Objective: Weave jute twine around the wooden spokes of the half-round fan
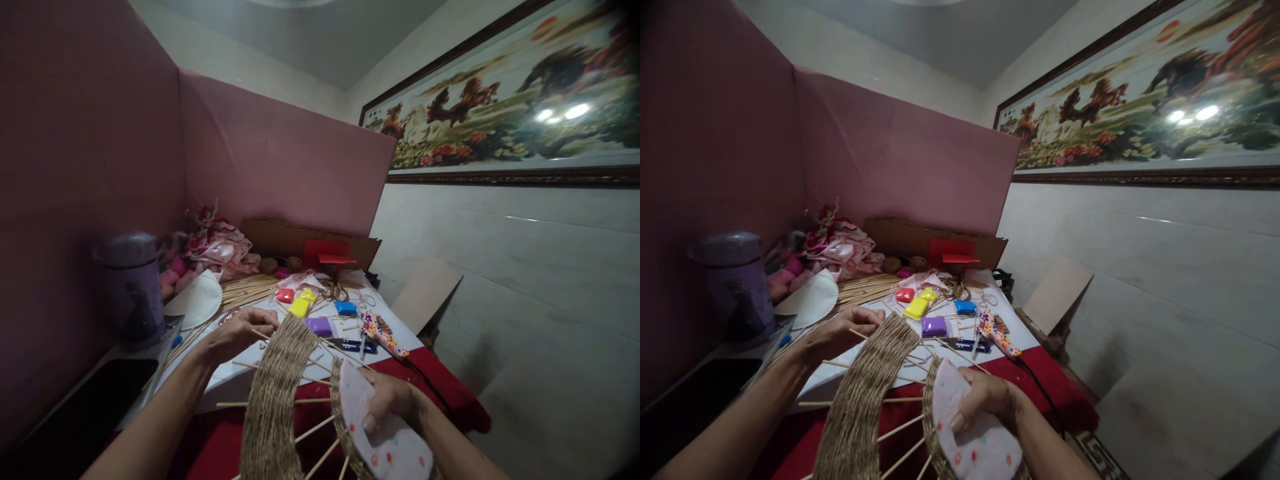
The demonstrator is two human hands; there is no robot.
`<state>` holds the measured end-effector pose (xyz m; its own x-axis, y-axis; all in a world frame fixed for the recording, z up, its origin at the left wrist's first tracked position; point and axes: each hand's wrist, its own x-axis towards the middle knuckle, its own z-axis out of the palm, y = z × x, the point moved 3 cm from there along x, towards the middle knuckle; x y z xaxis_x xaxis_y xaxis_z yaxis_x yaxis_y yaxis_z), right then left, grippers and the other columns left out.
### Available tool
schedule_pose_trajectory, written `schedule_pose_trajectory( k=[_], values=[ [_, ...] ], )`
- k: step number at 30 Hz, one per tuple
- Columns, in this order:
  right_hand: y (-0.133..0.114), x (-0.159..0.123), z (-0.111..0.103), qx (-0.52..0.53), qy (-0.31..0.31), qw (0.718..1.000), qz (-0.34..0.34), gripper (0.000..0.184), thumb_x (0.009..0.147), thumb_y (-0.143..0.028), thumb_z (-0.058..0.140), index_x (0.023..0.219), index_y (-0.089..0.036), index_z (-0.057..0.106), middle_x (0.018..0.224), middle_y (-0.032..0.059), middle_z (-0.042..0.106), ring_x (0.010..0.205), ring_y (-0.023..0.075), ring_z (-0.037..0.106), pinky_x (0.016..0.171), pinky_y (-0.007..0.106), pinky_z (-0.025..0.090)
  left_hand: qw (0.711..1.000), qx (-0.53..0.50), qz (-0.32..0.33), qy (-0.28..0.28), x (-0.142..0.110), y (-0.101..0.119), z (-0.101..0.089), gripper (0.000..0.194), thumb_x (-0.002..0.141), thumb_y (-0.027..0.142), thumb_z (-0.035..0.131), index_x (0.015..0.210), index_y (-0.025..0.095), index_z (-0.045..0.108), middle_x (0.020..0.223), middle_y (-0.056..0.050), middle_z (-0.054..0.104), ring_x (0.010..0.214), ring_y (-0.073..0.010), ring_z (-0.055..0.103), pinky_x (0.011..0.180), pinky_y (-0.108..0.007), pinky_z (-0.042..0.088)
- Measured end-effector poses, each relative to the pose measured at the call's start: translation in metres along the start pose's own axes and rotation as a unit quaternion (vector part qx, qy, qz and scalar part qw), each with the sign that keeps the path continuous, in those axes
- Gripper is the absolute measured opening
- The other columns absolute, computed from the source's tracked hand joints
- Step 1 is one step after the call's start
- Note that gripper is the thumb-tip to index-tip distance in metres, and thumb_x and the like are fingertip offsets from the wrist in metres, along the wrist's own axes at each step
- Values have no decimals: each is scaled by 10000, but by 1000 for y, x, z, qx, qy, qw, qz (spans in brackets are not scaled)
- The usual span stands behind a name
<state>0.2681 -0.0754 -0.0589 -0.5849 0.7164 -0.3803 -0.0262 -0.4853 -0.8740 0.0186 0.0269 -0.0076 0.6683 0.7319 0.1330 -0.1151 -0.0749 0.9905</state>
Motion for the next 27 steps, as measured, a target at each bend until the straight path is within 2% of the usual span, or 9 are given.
schedule_pose_trajectory(
  k=[4, 8, 12, 18, 22, 27],
  values=[
    [-1, 0, 1, -4, -2, 1000, -4, 316, 365, -96, 757, 658, -60, 642, 555, 41, 641, 459, 119, 584, 438, 193, 482, 1000, -2, 9, -2, -3, 6, 4, 197, 639, 321, 728, 677, 129, 720, 686, -22, 487, 640, -126, 420, 621, -278, 335],
    [0, 0, 3, -12, -6, 1000, 7, 331, 377, -111, 754, 691, -72, 655, 588, 42, 658, 491, 129, 598, 467, 213, 502, 1000, 4, 11, 11, -1, 7, 7, 251, 613, 348, 751, 580, 128, 635, 627, -7, 483, 611, -126, 425, 609, -278, 332],
    [0, 1, 3, -14, -19, 1000, 1, 283, 401, -107, 747, 658, -83, 631, 597, 33, 655, 511, 122, 604, 507, 210, 507, 999, 22, 14, 43, 3, 4, 4, 301, 564, 357, 778, 556, 136, 574, 561, 19, 482, 570, -114, 415, 594, -267, 317],
    [-1, 3, 2, -23, -13, 999, 42, 287, 373, -105, 743, 638, -69, 638, 558, 31, 647, 440, 115, 584, 425, 200, 509, 993, 59, 41, 94, 5, 6, -4, 281, 579, 361, 770, 593, 132, 607, 558, 30, 504, 573, -102, 405, 598, -253, 301],
    [-4, 4, 7, -22, -22, 998, 59, 332, 358, -101, 751, 671, -64, 646, 571, 32, 652, 452, 114, 590, 435, 187, 509, 991, 79, 57, 96, 5, 9, -8, 270, 591, 358, 754, 576, 135, 603, 562, 32, 497, 584, -104, 402, 597, -252, 299],
    [-8, 4, 14, -47, -47, 994, 88, 285, 368, -109, 745, 628, -68, 635, 581, 28, 649, 450, 102, 581, 444, 173, 501, 990, 98, 52, 83, 4, 8, -15, 189, 592, 272, 733, 556, 138, 605, 559, 31, 495, 573, -98, 397, 577, -247, 287]
  ],
)
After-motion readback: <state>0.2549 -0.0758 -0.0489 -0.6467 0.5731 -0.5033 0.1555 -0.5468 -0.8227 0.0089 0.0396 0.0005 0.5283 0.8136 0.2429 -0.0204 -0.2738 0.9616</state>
